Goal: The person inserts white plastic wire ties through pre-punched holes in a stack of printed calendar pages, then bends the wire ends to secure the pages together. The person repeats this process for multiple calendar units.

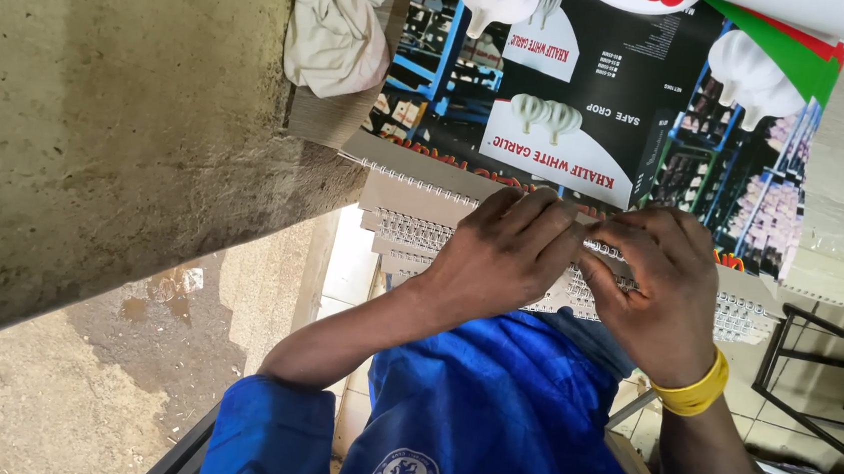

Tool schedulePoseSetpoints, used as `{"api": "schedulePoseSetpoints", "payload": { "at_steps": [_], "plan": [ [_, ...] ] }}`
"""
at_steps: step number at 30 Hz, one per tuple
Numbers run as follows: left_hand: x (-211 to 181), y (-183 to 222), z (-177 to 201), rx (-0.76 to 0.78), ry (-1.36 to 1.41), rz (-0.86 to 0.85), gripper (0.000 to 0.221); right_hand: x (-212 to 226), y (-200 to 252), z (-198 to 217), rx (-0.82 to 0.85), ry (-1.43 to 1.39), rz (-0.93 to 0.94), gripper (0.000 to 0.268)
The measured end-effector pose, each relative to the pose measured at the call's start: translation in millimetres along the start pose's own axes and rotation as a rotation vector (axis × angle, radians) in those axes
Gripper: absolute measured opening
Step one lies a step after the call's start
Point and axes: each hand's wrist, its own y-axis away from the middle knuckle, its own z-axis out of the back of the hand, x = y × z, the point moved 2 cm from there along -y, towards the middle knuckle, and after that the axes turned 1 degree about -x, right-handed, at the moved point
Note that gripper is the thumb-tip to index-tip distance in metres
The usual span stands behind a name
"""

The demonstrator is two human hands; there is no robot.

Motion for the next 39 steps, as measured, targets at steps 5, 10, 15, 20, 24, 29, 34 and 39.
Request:
{"api": "schedulePoseSetpoints", "payload": {
  "at_steps": [5, 10, 15, 20, 24, 29, 34, 39],
  "plan": [
    [0, 11, 3, 0.259, 0.220, 0.048, 0.023, 5, 7, 7, 0.097, 0.126, -0.026, 0.011],
    [-5, 14, -7, 0.020, 0.151, 0.073, 0.016, 3, 10, -8, -0.203, 0.101, 0.099, 0.023],
    [-8, 17, -13, -0.020, 0.143, 0.090, 0.019, 3, 9, -10, -0.213, 0.122, 0.137, 0.023],
    [6, 7, -3, 0.011, 0.205, 0.100, 0.021, 8, 4, 1, -0.192, 0.111, 0.127, 0.019],
    [4, 6, -7, 0.023, 0.216, 0.067, 0.020, 9, 4, 0, -0.193, 0.087, 0.131, 0.016],
    [-2, 14, -22, -0.015, 0.212, 0.096, 0.025, 6, 3, 0, -0.187, 0.104, 0.124, 0.011],
    [0, 0, -1, 0.004, 0.400, 0.112, 0.009, -3, 6, 3, -0.123, 0.158, 0.140, 0.010],
    [20, 15, 26, 0.191, 0.402, 0.183, 0.030, -7, -17, 25, 0.180, 0.215, 0.193, 0.010]
  ]
}}
